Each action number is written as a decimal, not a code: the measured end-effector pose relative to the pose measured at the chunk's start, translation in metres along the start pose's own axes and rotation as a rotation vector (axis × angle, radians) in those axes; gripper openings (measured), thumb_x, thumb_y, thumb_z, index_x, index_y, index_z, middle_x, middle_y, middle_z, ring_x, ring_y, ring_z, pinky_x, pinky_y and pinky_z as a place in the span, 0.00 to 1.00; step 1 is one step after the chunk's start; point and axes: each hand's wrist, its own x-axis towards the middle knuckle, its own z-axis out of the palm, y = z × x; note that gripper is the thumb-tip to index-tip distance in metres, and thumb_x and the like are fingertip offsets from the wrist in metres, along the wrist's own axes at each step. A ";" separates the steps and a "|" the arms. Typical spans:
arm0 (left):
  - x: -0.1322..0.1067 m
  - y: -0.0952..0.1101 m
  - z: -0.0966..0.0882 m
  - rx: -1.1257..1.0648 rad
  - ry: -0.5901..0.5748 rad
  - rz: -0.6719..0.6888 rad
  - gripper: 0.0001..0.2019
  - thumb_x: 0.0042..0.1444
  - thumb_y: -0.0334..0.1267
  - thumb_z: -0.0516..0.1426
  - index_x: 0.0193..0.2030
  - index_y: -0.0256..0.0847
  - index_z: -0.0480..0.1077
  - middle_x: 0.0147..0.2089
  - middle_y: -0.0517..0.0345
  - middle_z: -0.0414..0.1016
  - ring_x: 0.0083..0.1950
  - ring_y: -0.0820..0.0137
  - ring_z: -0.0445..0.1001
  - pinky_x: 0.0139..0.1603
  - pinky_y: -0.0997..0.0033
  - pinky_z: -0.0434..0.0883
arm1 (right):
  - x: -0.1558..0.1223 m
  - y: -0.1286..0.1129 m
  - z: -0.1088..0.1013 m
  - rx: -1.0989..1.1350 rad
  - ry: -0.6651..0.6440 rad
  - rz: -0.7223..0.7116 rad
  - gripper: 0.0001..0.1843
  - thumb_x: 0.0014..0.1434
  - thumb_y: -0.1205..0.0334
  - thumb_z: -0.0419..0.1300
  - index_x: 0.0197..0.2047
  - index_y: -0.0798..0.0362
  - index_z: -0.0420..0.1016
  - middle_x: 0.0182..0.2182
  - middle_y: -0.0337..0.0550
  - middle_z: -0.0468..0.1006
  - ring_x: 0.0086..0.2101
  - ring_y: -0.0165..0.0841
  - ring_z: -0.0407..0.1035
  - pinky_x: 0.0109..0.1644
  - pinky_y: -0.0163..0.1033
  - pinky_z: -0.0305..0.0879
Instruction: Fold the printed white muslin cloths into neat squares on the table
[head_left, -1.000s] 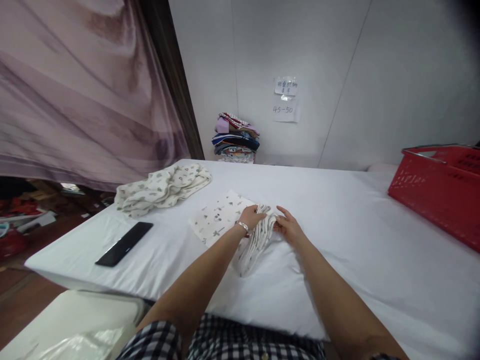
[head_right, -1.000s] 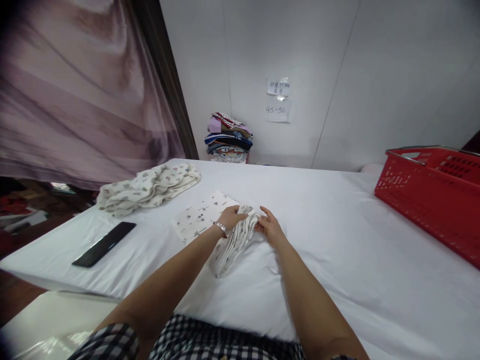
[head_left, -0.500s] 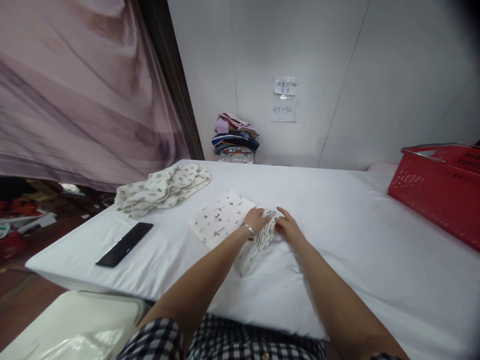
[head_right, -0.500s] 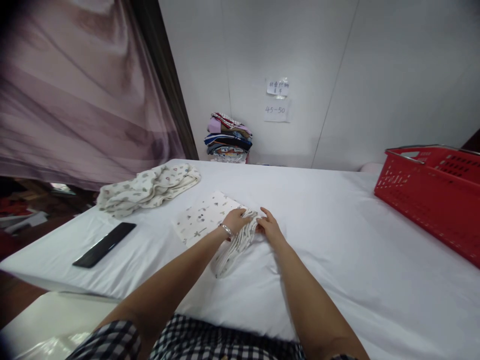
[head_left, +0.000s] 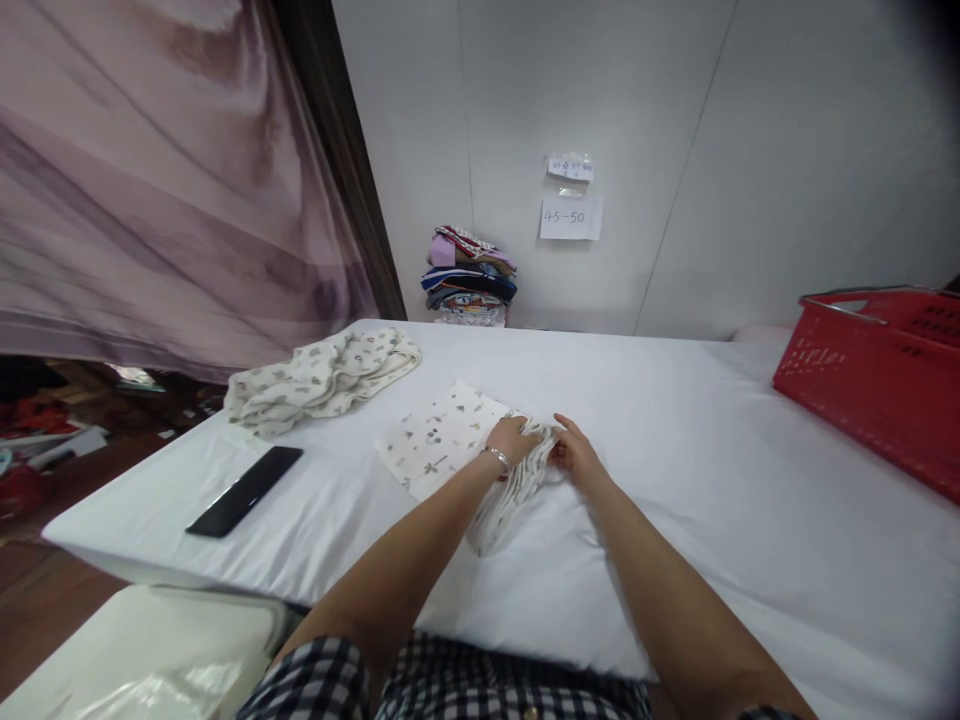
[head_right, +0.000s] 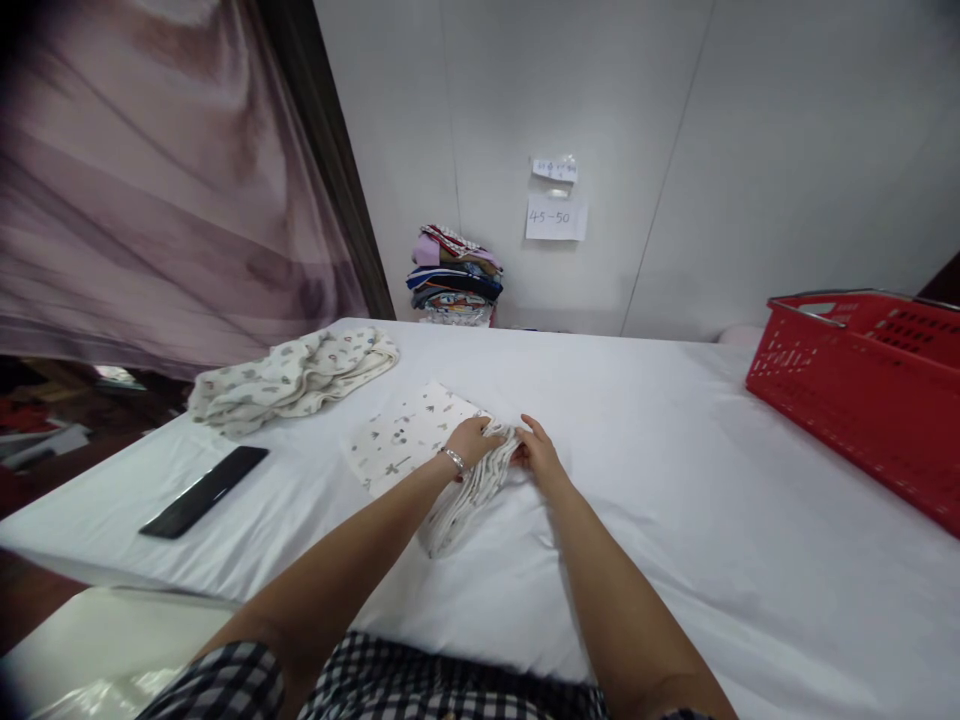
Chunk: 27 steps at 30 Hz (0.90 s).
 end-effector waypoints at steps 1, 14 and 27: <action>0.000 0.001 0.000 0.011 -0.004 0.004 0.07 0.46 0.40 0.57 0.30 0.39 0.71 0.32 0.56 0.75 0.36 0.68 0.70 0.38 0.73 0.64 | 0.001 0.000 0.000 -0.002 0.010 0.021 0.32 0.49 0.51 0.59 0.55 0.51 0.58 0.21 0.34 0.71 0.21 0.29 0.66 0.26 0.37 0.66; 0.007 -0.006 -0.018 0.043 0.029 -0.074 0.11 0.50 0.43 0.54 0.30 0.39 0.72 0.28 0.61 0.74 0.33 0.71 0.70 0.32 0.75 0.63 | -0.002 0.001 0.001 -0.081 0.055 -0.036 0.32 0.48 0.59 0.61 0.56 0.51 0.58 0.19 0.30 0.67 0.19 0.27 0.64 0.24 0.33 0.65; -0.002 0.018 0.006 0.354 0.025 0.056 0.13 0.53 0.38 0.49 0.38 0.41 0.73 0.42 0.51 0.74 0.44 0.66 0.71 0.44 0.71 0.66 | -0.005 -0.002 0.005 -0.136 0.046 -0.069 0.35 0.46 0.59 0.60 0.57 0.56 0.57 0.15 0.31 0.68 0.15 0.29 0.63 0.21 0.34 0.63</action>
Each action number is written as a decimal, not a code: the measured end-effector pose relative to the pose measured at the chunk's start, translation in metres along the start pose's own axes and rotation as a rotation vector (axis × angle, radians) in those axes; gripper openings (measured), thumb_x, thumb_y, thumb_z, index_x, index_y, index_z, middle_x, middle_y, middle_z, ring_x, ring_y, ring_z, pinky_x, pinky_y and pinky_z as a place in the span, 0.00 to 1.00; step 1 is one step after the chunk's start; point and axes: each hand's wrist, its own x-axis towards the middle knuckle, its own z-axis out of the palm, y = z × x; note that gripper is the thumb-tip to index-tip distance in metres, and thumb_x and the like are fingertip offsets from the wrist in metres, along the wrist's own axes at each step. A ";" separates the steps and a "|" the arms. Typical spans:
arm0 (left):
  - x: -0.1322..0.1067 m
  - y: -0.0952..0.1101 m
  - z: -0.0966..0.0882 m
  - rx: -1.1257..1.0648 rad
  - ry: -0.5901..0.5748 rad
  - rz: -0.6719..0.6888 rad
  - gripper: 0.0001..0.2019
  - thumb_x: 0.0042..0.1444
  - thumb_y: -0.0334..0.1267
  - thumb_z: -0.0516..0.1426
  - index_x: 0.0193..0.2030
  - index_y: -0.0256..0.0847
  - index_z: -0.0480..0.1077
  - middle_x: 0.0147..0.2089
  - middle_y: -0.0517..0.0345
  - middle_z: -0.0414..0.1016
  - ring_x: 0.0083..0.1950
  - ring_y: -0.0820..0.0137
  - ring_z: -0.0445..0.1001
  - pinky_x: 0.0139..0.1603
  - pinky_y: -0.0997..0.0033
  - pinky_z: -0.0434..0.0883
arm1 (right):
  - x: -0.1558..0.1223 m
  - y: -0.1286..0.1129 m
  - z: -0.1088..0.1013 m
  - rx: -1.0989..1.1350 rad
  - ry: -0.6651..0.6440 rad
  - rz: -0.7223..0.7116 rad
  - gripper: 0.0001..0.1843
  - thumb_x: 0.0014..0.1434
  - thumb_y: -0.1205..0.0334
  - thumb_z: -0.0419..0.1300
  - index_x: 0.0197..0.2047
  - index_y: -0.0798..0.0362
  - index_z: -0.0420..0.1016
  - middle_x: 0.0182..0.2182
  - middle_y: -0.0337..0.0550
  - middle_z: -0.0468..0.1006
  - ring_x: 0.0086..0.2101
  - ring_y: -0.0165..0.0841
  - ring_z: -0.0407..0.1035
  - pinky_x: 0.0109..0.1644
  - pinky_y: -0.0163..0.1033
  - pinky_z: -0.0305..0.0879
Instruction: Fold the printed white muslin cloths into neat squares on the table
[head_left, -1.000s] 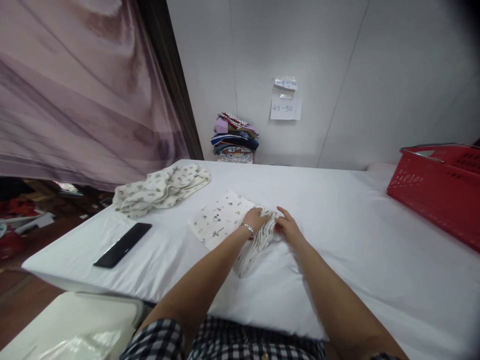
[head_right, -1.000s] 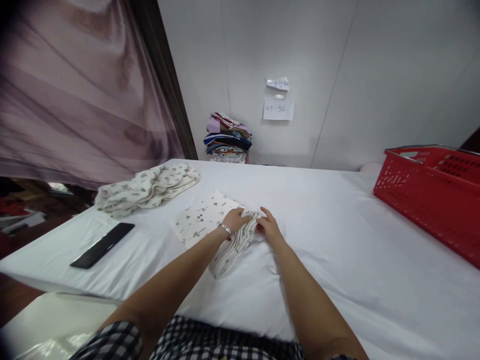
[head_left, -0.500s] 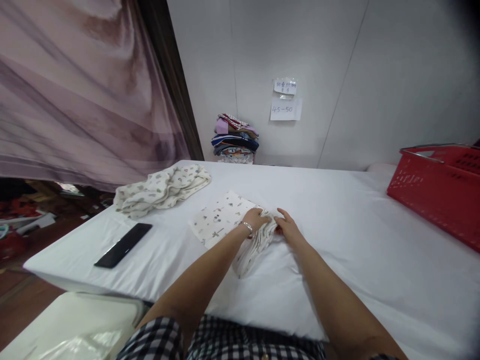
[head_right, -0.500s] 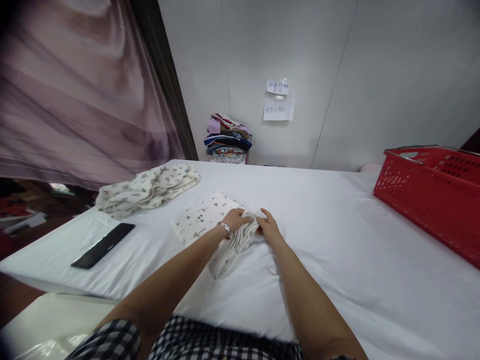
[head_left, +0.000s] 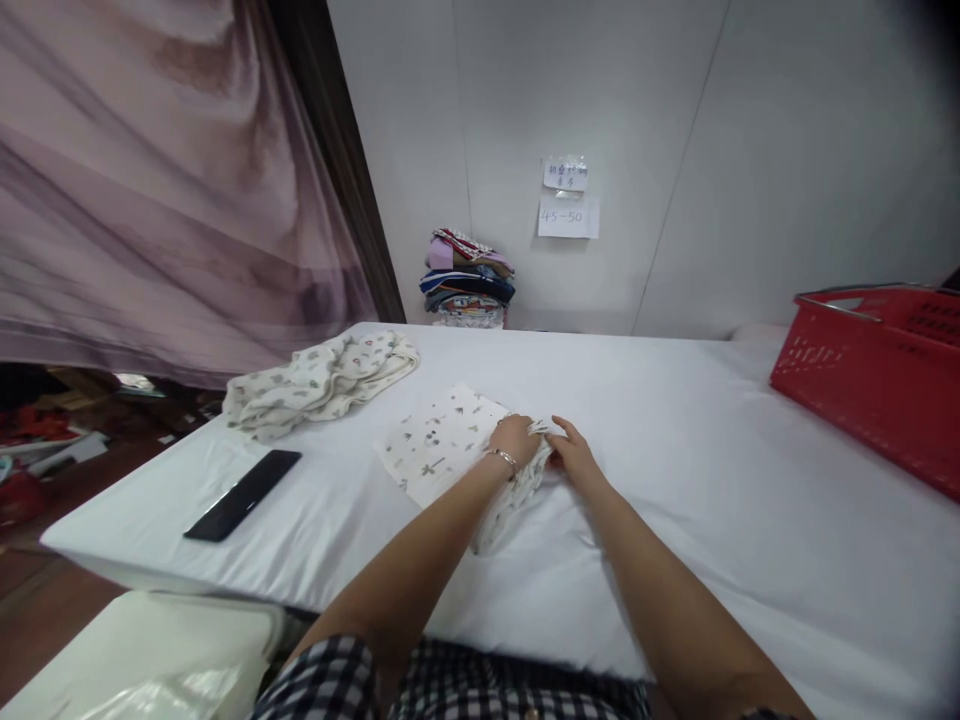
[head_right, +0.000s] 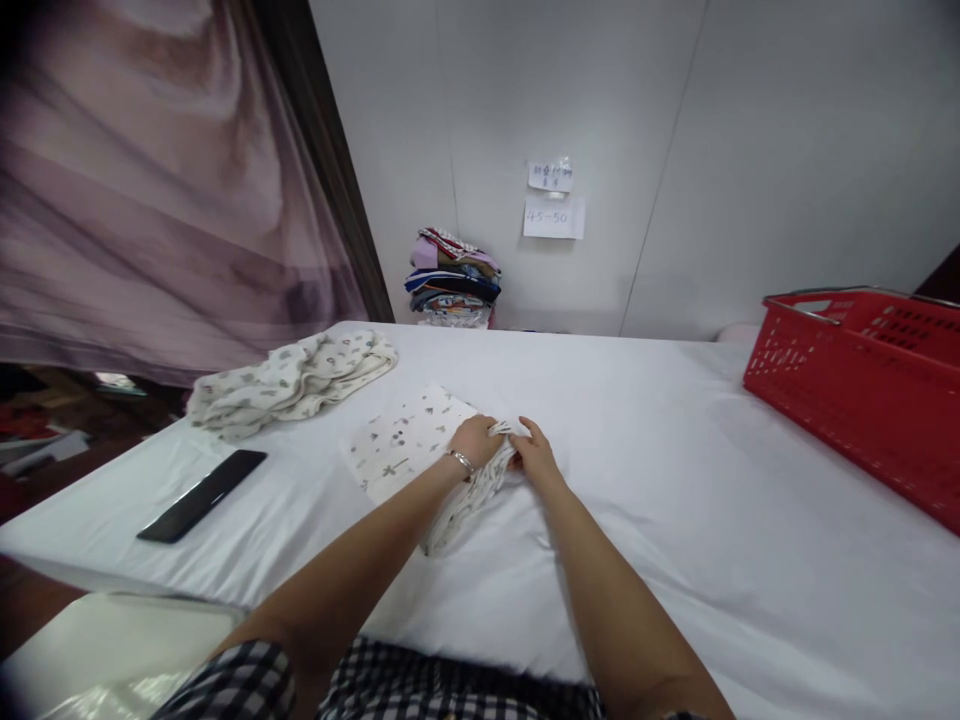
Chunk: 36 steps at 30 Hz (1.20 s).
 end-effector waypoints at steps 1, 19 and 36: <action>0.000 -0.002 0.001 -0.017 -0.014 0.017 0.13 0.53 0.38 0.49 0.39 0.42 0.73 0.41 0.53 0.75 0.44 0.67 0.71 0.44 0.72 0.66 | 0.000 0.000 0.000 0.008 0.009 0.019 0.34 0.47 0.60 0.59 0.57 0.56 0.57 0.15 0.32 0.68 0.15 0.29 0.63 0.21 0.34 0.63; -0.023 0.002 -0.002 0.084 -0.106 0.105 0.17 0.50 0.32 0.50 0.48 0.42 0.66 0.50 0.49 0.66 0.49 0.63 0.69 0.46 0.67 0.67 | 0.004 0.002 -0.003 0.009 -0.004 0.112 0.33 0.48 0.46 0.61 0.55 0.50 0.60 0.20 0.34 0.70 0.18 0.28 0.65 0.23 0.36 0.67; -0.050 -0.010 -0.003 0.009 -0.097 0.187 0.20 0.47 0.36 0.54 0.50 0.45 0.66 0.50 0.53 0.68 0.49 0.63 0.68 0.47 0.67 0.67 | -0.006 -0.004 0.001 -0.067 0.109 0.091 0.27 0.46 0.59 0.58 0.52 0.53 0.64 0.16 0.33 0.66 0.17 0.29 0.61 0.19 0.33 0.61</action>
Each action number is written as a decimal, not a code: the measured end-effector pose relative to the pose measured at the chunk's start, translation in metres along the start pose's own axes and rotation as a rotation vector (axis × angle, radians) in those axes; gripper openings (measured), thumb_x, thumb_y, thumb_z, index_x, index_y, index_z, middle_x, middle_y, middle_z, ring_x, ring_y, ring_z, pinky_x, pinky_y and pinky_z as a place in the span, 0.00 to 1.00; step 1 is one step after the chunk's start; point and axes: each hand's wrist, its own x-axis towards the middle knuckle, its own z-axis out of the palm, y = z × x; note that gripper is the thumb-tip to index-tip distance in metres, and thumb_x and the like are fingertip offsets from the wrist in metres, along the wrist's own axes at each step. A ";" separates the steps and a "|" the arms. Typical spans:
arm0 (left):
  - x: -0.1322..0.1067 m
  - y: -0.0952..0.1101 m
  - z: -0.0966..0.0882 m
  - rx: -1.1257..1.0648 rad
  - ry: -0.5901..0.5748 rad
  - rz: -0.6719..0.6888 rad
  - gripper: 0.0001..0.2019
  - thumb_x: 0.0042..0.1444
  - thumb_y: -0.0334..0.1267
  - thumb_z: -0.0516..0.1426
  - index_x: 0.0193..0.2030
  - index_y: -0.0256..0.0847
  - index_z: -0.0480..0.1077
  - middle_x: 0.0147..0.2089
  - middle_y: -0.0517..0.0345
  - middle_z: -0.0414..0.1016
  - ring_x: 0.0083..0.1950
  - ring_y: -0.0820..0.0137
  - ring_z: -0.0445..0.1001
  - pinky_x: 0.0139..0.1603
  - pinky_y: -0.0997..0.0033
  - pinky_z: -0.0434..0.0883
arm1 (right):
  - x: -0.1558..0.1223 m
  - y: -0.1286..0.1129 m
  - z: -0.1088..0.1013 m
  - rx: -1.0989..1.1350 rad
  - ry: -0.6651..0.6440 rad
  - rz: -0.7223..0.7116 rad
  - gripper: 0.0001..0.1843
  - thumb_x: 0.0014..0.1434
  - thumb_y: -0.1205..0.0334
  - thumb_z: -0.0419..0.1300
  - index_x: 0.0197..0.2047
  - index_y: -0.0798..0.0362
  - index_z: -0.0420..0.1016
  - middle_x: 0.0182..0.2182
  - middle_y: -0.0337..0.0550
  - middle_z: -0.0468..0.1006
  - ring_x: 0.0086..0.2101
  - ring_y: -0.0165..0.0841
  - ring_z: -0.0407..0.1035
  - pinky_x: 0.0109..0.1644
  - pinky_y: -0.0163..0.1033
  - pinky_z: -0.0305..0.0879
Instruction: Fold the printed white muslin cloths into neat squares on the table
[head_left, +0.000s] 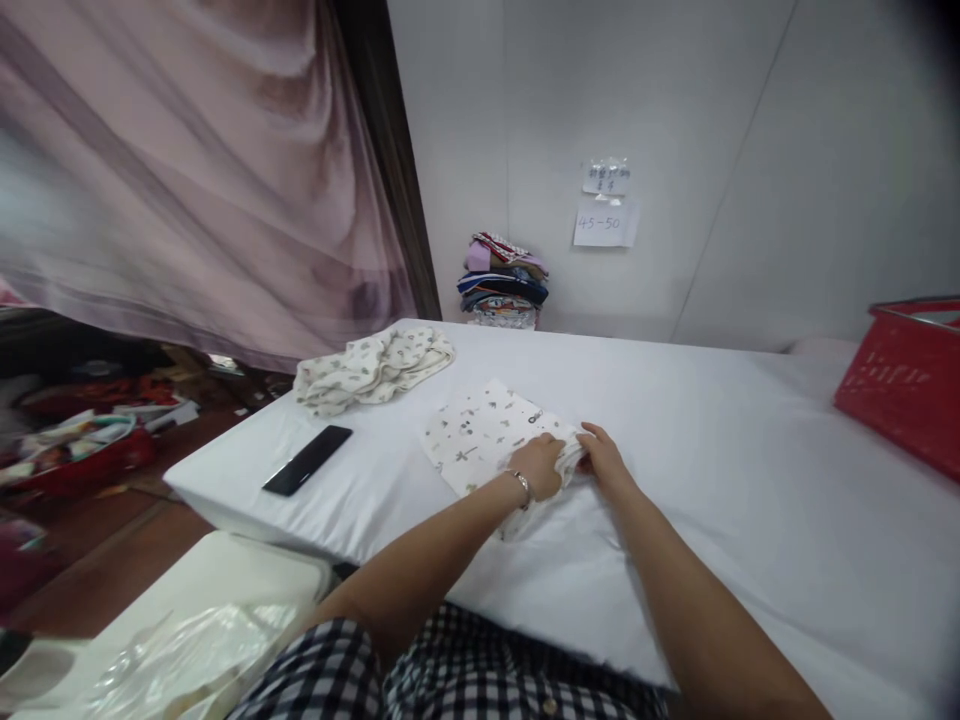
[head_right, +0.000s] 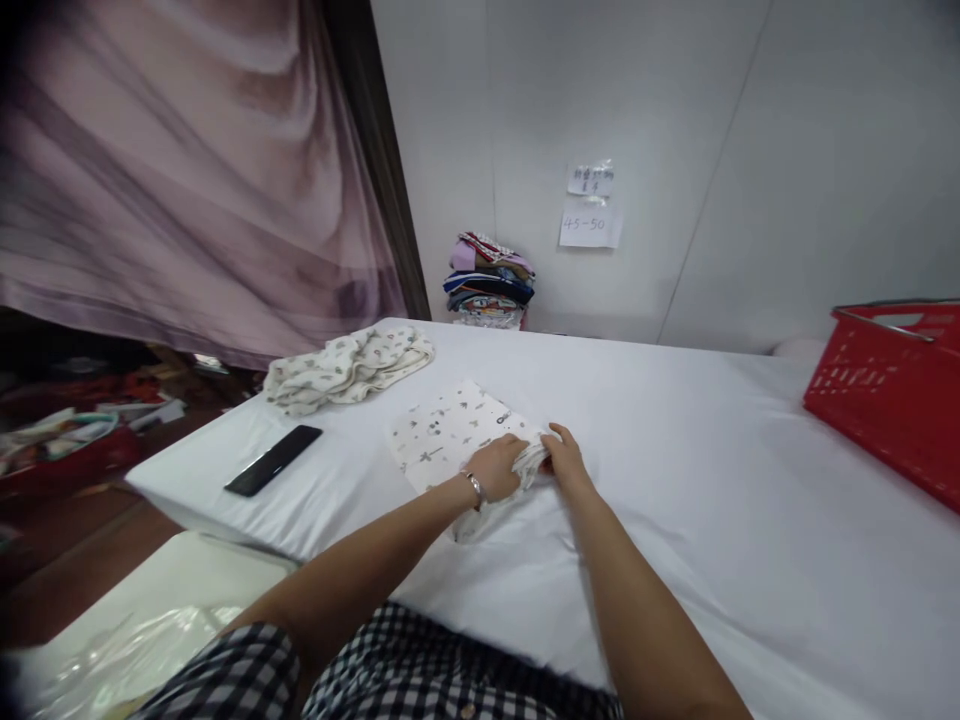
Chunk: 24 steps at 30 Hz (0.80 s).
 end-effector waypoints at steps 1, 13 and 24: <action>-0.004 -0.005 -0.002 -0.042 -0.009 0.004 0.17 0.48 0.38 0.54 0.47 0.45 0.68 0.47 0.55 0.69 0.47 0.64 0.69 0.47 0.68 0.67 | 0.000 0.000 -0.001 -0.008 0.001 -0.010 0.28 0.46 0.59 0.58 0.52 0.53 0.64 0.16 0.33 0.66 0.17 0.29 0.61 0.19 0.33 0.61; 0.009 -0.075 0.002 0.028 -0.062 -0.007 0.27 0.59 0.54 0.40 0.63 0.46 0.52 0.67 0.55 0.48 0.67 0.66 0.45 0.64 0.55 0.44 | 0.003 0.003 -0.013 -0.045 0.008 -0.051 0.31 0.45 0.57 0.58 0.54 0.52 0.63 0.17 0.33 0.66 0.18 0.29 0.61 0.19 0.33 0.60; 0.040 -0.101 -0.012 0.149 0.037 -0.065 0.31 0.55 0.60 0.41 0.63 0.51 0.51 0.69 0.60 0.43 0.68 0.63 0.39 0.65 0.51 0.34 | 0.011 0.004 -0.015 -0.014 -0.034 0.026 0.33 0.45 0.59 0.58 0.56 0.50 0.62 0.19 0.35 0.68 0.18 0.30 0.63 0.19 0.34 0.61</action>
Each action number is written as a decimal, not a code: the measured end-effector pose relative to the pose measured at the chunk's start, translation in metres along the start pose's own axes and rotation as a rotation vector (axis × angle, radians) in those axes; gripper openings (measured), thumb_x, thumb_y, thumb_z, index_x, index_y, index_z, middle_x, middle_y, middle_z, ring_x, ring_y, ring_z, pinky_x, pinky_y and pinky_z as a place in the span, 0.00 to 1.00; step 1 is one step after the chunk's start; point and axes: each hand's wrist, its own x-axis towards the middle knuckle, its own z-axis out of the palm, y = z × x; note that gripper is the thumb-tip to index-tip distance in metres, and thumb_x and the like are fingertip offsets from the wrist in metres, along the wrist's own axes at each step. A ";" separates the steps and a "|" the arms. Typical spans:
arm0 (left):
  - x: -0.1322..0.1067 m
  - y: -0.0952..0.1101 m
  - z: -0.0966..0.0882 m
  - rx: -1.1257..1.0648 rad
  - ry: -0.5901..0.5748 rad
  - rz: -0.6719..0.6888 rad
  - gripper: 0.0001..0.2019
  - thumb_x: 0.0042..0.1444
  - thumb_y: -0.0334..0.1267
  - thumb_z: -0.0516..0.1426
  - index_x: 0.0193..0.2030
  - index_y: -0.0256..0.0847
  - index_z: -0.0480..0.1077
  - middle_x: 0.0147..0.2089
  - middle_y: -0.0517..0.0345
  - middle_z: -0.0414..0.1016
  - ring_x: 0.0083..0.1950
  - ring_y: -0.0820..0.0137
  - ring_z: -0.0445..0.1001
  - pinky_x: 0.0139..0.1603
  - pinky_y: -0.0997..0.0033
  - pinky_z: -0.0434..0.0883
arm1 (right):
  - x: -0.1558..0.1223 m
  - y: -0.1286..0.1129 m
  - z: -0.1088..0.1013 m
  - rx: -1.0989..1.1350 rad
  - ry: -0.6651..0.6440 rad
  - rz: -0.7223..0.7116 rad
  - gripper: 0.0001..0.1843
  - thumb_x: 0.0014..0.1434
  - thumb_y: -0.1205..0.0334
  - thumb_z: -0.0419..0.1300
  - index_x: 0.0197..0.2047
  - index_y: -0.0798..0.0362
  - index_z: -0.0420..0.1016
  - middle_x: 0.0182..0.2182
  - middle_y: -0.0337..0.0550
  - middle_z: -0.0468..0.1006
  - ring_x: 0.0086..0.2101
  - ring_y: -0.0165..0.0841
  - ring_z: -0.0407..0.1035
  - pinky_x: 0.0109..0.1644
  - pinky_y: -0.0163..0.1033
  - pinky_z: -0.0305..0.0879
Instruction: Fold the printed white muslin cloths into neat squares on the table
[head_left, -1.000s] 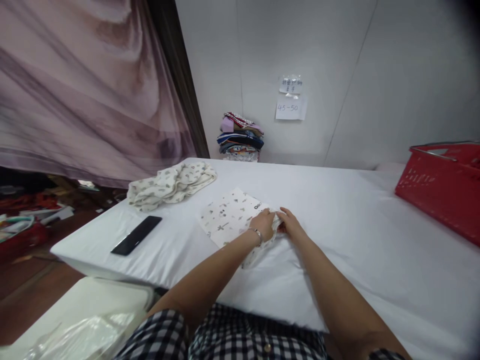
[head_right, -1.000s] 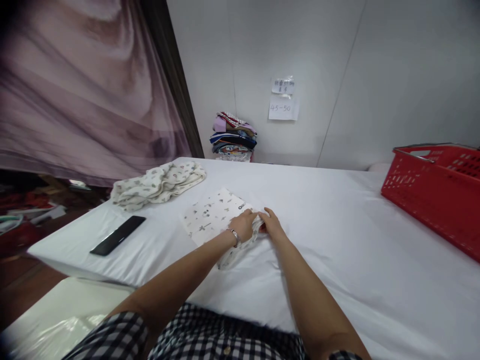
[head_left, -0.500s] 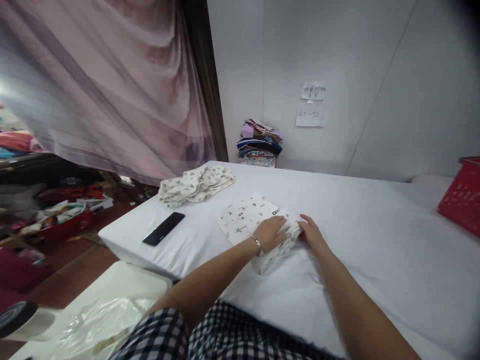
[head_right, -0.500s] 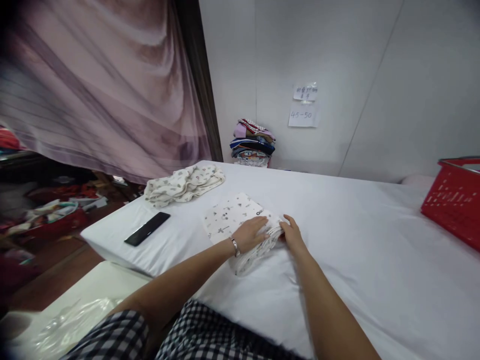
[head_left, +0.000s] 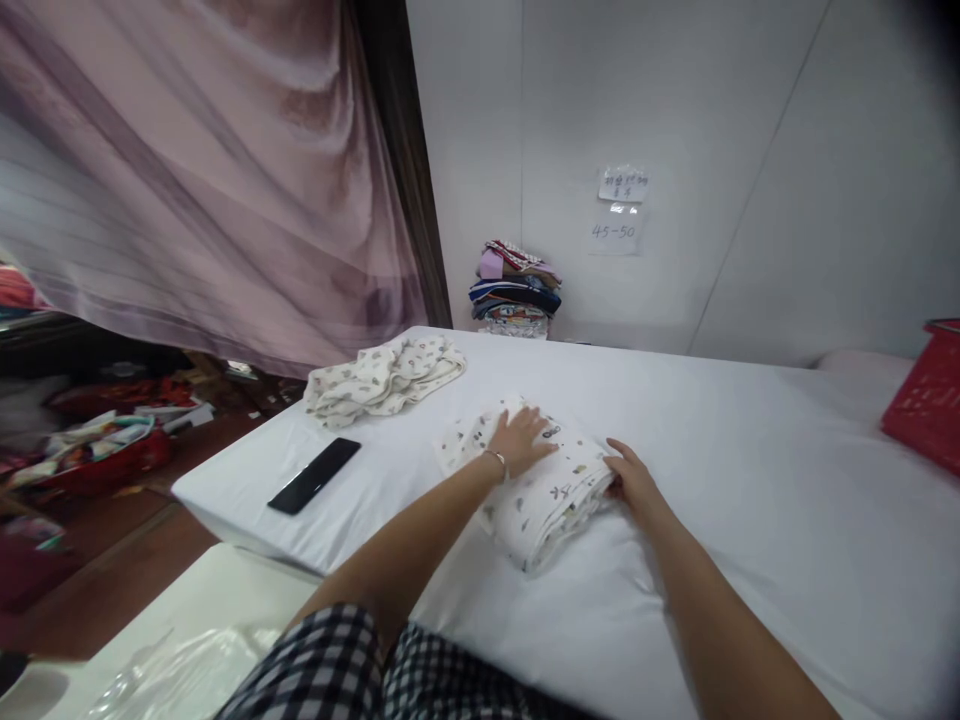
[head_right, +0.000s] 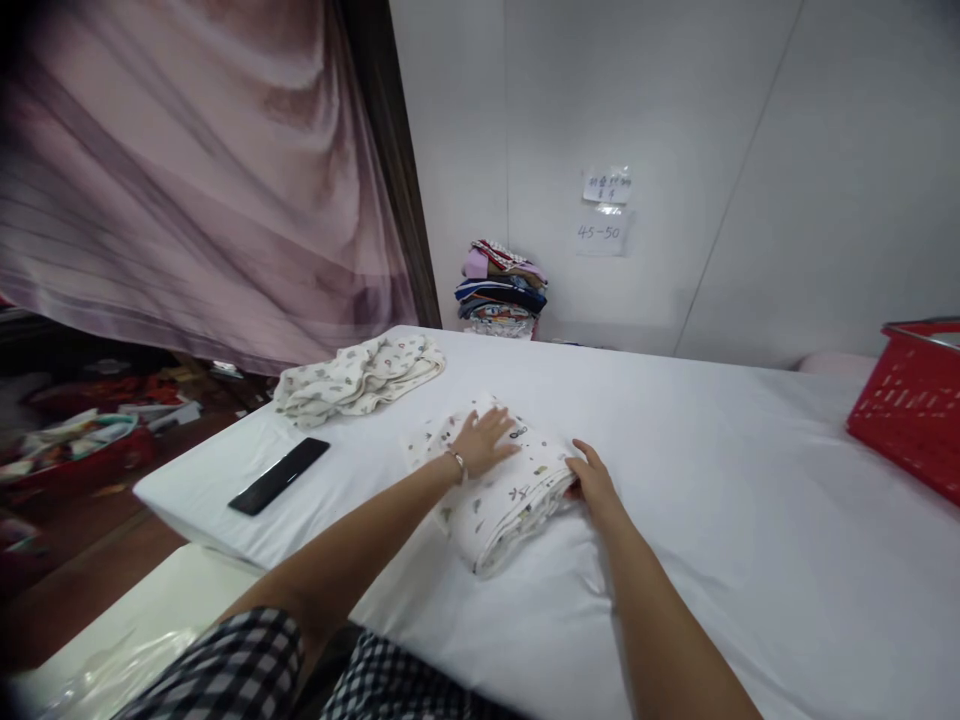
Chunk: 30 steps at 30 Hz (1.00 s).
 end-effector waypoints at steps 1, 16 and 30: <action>0.003 0.004 0.004 -0.024 -0.039 0.043 0.31 0.55 0.60 0.41 0.63 0.53 0.51 0.69 0.61 0.43 0.68 0.64 0.39 0.65 0.52 0.34 | 0.000 0.000 -0.001 -0.012 0.003 -0.014 0.33 0.45 0.58 0.58 0.56 0.51 0.62 0.18 0.34 0.68 0.18 0.30 0.63 0.19 0.34 0.61; 0.026 -0.099 -0.014 -0.211 -0.083 -0.438 0.27 0.58 0.55 0.39 0.55 0.45 0.64 0.60 0.53 0.64 0.60 0.64 0.62 0.57 0.66 0.58 | 0.004 0.000 -0.007 -0.032 0.035 0.045 0.34 0.44 0.57 0.59 0.56 0.49 0.62 0.18 0.34 0.67 0.19 0.30 0.62 0.21 0.34 0.61; -0.002 -0.107 -0.004 -0.135 -0.115 -0.590 0.37 0.48 0.69 0.36 0.40 0.41 0.70 0.45 0.45 0.75 0.47 0.56 0.72 0.43 0.60 0.66 | 0.010 0.001 -0.023 -0.200 0.325 -0.085 0.36 0.41 0.50 0.62 0.54 0.51 0.65 0.28 0.38 0.73 0.28 0.33 0.67 0.33 0.37 0.63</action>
